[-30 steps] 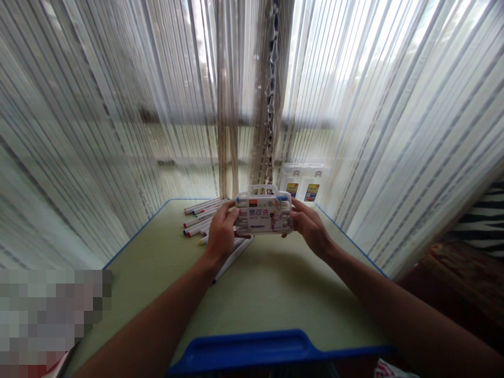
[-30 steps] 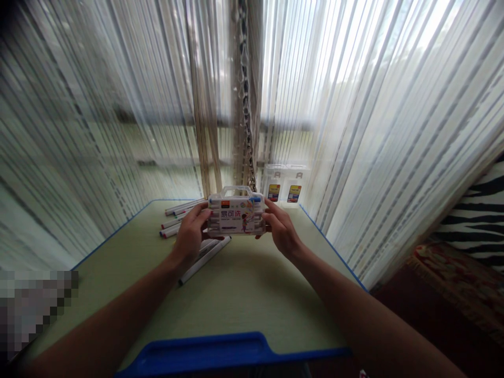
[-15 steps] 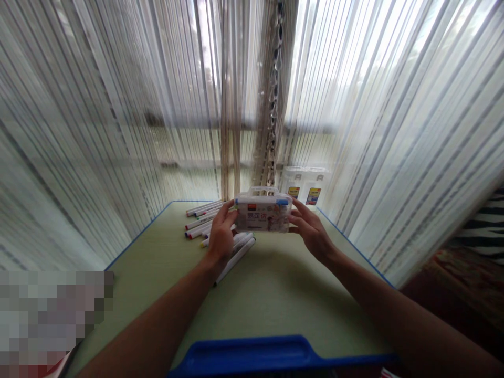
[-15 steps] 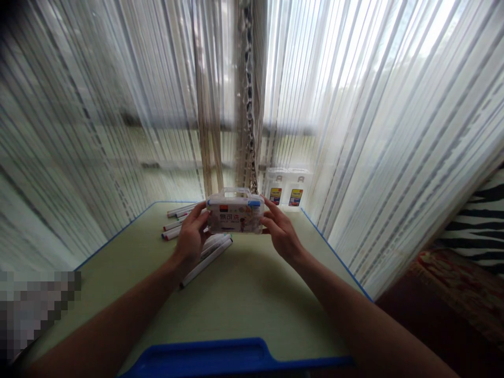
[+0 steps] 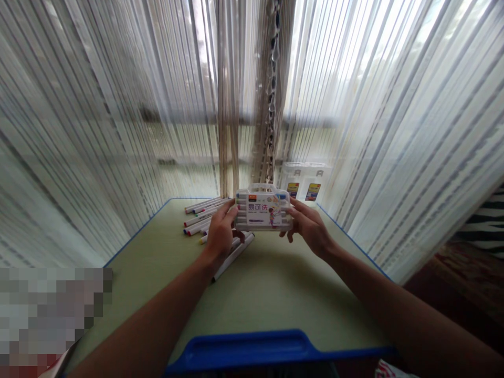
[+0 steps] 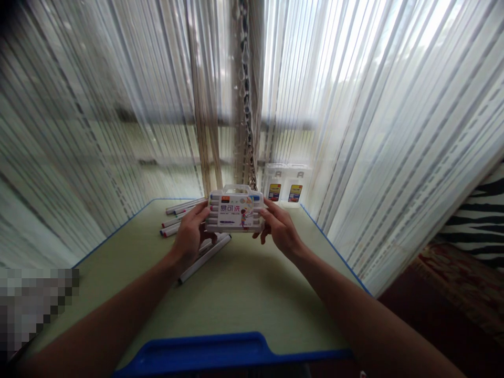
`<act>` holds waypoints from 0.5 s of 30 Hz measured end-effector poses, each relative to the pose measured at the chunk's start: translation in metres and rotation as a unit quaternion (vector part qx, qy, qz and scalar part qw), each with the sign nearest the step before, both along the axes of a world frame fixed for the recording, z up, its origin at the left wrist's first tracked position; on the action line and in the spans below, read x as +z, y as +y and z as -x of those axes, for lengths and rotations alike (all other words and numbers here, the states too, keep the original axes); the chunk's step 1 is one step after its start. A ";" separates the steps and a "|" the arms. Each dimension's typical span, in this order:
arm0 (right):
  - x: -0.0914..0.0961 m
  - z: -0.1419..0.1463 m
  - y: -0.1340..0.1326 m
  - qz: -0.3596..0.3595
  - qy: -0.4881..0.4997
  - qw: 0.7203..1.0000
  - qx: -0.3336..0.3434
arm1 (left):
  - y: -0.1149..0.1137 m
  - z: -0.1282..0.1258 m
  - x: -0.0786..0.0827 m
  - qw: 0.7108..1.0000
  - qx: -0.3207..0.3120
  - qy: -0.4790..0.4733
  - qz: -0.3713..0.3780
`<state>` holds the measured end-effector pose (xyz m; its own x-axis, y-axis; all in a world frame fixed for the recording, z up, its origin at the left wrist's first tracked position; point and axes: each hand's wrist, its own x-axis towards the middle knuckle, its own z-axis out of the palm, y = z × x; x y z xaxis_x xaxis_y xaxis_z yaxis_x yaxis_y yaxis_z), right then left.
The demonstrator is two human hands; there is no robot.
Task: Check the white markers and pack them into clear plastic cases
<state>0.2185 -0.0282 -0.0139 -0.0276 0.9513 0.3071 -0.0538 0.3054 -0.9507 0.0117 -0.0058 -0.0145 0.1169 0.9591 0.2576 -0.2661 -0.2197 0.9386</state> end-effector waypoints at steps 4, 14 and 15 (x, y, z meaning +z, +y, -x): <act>0.002 0.000 -0.003 -0.010 -0.008 1.000 0.002 | -0.002 -0.001 0.001 1.000 -0.003 0.007 -0.007; -0.002 -0.007 -0.001 -0.029 0.018 0.998 0.061 | -0.005 -0.001 0.004 0.998 0.036 0.054 -0.005; -0.002 -0.008 -0.001 -0.028 0.019 0.997 0.070 | -0.005 -0.001 0.004 0.997 0.038 0.059 -0.010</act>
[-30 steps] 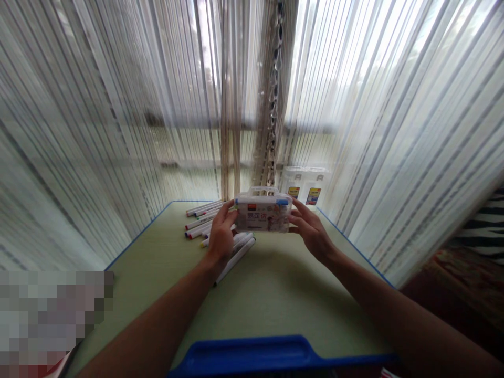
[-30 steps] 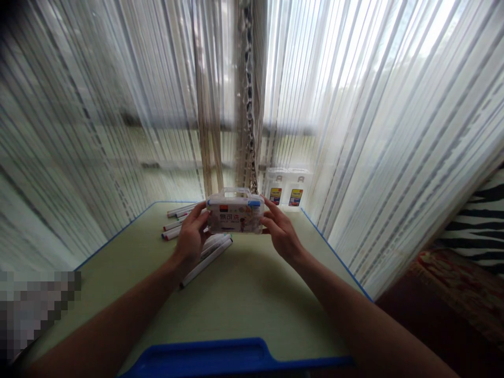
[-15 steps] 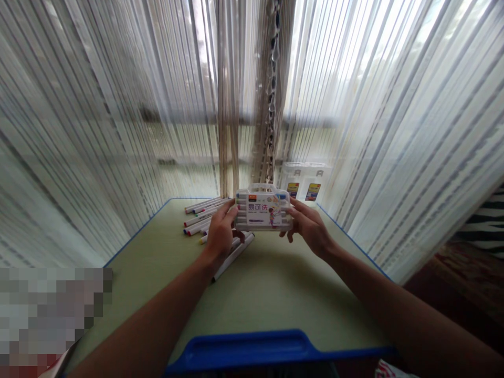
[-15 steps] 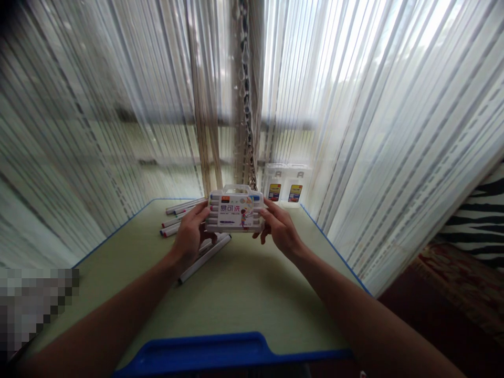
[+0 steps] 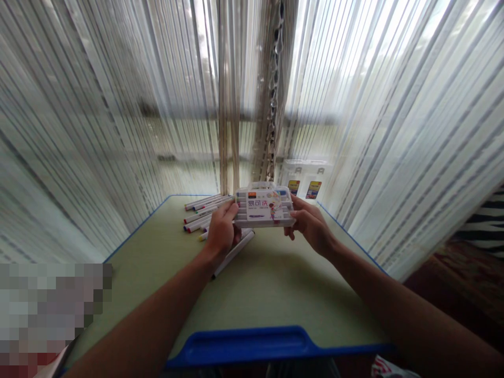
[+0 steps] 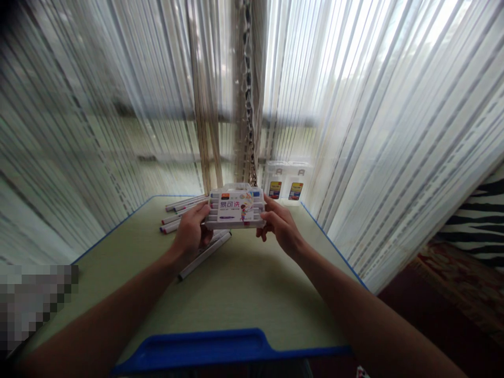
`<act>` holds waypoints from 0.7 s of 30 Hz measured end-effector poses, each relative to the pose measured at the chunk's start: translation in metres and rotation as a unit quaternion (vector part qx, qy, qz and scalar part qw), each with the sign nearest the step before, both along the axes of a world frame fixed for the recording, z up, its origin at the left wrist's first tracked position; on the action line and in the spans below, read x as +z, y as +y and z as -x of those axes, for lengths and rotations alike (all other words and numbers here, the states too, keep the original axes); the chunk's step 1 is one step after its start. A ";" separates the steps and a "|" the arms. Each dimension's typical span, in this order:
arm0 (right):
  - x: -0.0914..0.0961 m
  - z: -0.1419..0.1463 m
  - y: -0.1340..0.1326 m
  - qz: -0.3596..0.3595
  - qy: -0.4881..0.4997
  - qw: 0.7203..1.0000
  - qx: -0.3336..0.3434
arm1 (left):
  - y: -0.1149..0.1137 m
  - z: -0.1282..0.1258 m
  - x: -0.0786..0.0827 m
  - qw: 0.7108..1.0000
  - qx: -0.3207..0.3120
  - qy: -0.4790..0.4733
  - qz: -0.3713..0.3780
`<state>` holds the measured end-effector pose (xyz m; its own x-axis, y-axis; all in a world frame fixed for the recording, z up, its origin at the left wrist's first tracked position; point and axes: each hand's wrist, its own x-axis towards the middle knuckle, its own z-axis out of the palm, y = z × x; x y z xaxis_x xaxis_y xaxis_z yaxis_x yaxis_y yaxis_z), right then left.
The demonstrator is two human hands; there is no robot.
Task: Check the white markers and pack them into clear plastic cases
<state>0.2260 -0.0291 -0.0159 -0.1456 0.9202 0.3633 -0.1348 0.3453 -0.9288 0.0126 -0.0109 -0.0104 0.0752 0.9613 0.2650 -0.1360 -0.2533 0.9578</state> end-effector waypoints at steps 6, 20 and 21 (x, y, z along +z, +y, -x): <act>0.002 0.001 -0.001 -0.016 -0.036 0.999 0.016 | 0.000 -0.001 -0.002 1.000 0.007 0.001 0.018; -0.013 0.005 0.008 -0.041 -0.078 0.994 -0.063 | 0.010 -0.002 -0.008 0.997 -0.014 -0.070 0.002; -0.014 0.005 0.009 -0.046 -0.084 0.993 -0.065 | 0.010 -0.002 -0.009 0.998 -0.010 -0.060 0.004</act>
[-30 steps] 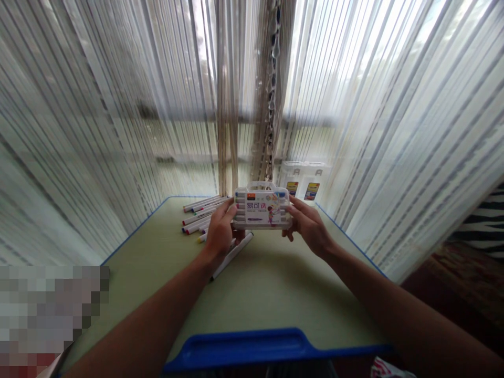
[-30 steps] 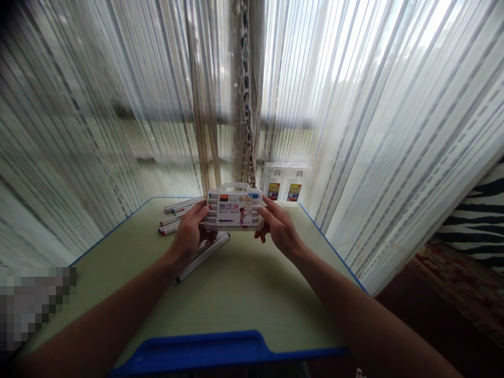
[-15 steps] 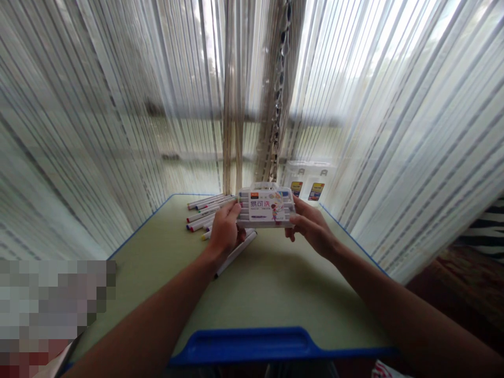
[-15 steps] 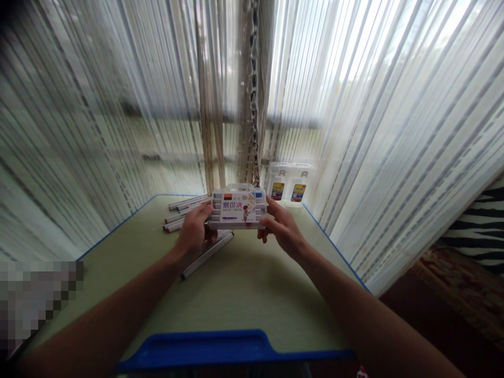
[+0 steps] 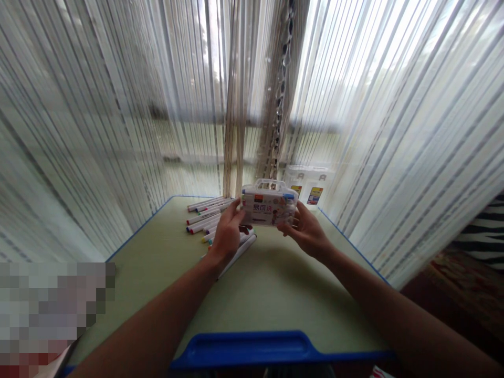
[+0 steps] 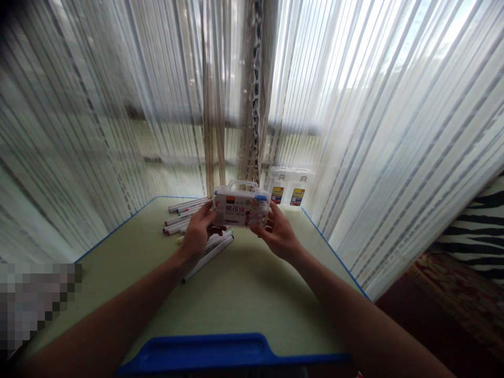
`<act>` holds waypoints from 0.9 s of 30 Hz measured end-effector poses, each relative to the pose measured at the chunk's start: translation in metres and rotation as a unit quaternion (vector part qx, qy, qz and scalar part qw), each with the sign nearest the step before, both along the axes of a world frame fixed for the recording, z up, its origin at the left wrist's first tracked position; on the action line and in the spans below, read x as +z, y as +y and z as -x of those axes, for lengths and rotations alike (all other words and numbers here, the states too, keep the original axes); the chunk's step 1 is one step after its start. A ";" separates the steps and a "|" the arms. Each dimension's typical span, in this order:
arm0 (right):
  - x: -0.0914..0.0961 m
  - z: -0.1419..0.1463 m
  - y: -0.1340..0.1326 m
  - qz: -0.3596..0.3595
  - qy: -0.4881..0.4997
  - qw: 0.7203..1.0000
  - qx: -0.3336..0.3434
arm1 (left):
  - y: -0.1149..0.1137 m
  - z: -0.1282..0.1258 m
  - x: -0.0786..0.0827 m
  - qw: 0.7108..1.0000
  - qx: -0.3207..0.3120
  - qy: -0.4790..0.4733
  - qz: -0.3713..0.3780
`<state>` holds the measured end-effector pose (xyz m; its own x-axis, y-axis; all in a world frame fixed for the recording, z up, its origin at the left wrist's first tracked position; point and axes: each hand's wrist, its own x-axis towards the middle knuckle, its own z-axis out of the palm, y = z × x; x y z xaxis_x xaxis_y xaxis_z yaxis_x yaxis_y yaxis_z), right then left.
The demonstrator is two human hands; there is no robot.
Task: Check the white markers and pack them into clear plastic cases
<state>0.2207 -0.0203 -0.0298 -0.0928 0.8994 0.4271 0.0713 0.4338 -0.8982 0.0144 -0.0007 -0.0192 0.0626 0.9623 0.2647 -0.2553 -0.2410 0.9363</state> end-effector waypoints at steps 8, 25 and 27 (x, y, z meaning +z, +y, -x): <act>0.004 -0.001 0.000 -0.017 -0.032 0.999 -0.029 | -0.002 -0.001 -0.006 0.996 -0.007 0.085 -0.030; 0.008 0.000 -0.003 -0.003 -0.027 1.000 0.006 | -0.004 -0.002 -0.003 0.999 -0.013 0.029 -0.006; 0.007 0.000 -0.003 0.000 -0.018 1.000 0.019 | -0.005 -0.002 -0.001 1.000 -0.012 0.026 -0.005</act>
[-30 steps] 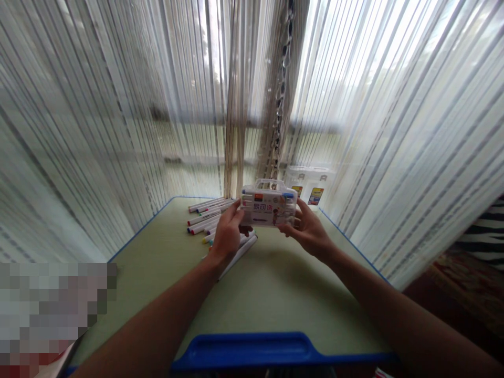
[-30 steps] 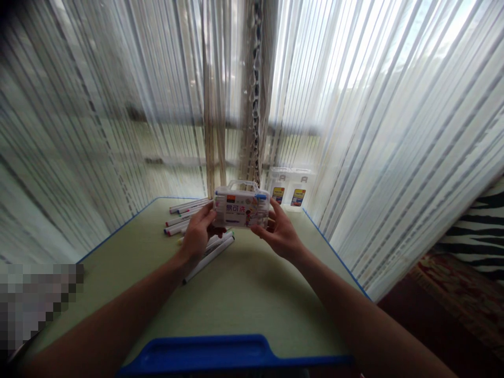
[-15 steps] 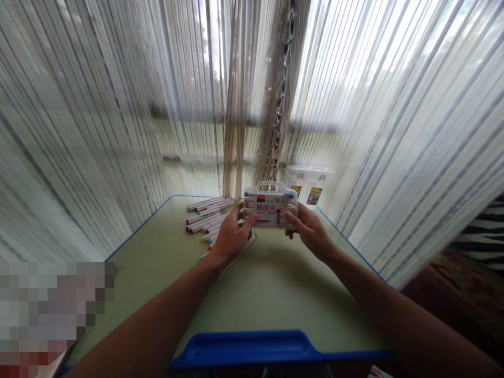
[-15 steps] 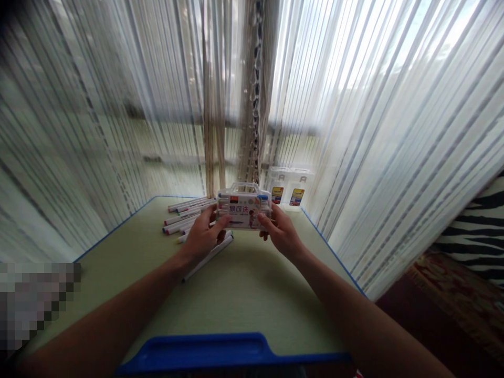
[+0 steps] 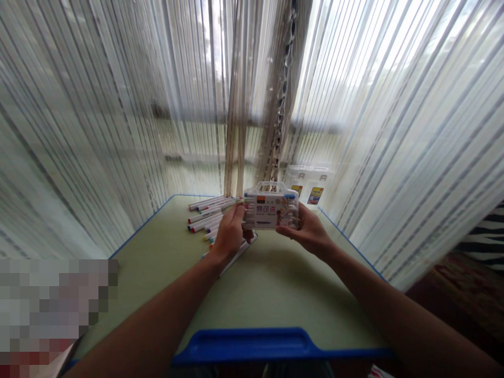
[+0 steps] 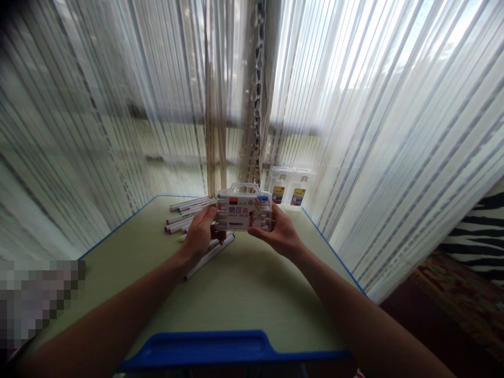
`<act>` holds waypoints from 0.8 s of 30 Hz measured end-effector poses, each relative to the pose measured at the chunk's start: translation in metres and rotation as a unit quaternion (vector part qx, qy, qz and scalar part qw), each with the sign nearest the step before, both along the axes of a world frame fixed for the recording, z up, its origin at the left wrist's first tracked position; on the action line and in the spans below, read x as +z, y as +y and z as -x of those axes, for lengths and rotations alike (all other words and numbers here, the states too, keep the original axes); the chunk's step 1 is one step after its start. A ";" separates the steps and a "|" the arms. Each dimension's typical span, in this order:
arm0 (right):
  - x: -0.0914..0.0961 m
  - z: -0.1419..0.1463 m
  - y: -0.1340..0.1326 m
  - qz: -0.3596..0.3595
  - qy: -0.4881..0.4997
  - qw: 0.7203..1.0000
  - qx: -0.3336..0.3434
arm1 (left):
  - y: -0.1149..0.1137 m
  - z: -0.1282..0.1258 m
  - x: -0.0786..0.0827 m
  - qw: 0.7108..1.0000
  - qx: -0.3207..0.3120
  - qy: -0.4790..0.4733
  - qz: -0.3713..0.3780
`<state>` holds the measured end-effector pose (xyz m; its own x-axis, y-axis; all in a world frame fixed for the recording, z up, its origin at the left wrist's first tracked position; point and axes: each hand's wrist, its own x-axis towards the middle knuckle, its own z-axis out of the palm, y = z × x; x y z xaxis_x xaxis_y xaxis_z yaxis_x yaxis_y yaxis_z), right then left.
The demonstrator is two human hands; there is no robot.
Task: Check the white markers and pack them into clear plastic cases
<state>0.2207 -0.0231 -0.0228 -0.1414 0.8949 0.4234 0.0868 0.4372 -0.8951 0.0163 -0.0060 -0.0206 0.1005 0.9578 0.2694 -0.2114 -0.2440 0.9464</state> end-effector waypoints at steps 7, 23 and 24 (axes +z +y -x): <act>0.005 0.004 -0.004 0.010 0.003 1.000 -0.012 | -0.004 0.000 0.004 1.000 -0.006 0.006 0.025; -0.008 0.001 0.006 -0.006 0.033 0.999 -0.011 | 0.002 0.002 0.001 0.999 0.024 0.018 -0.016; -0.010 0.000 0.007 -0.008 0.034 0.999 -0.007 | 0.002 0.002 0.001 0.999 0.026 0.028 -0.027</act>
<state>0.2206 -0.0159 -0.0331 -0.0995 0.8897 0.4455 0.0317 0.4503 -0.8923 0.0146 -0.0043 -0.0192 0.0671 0.9466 0.3153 -0.1433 -0.3035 0.9420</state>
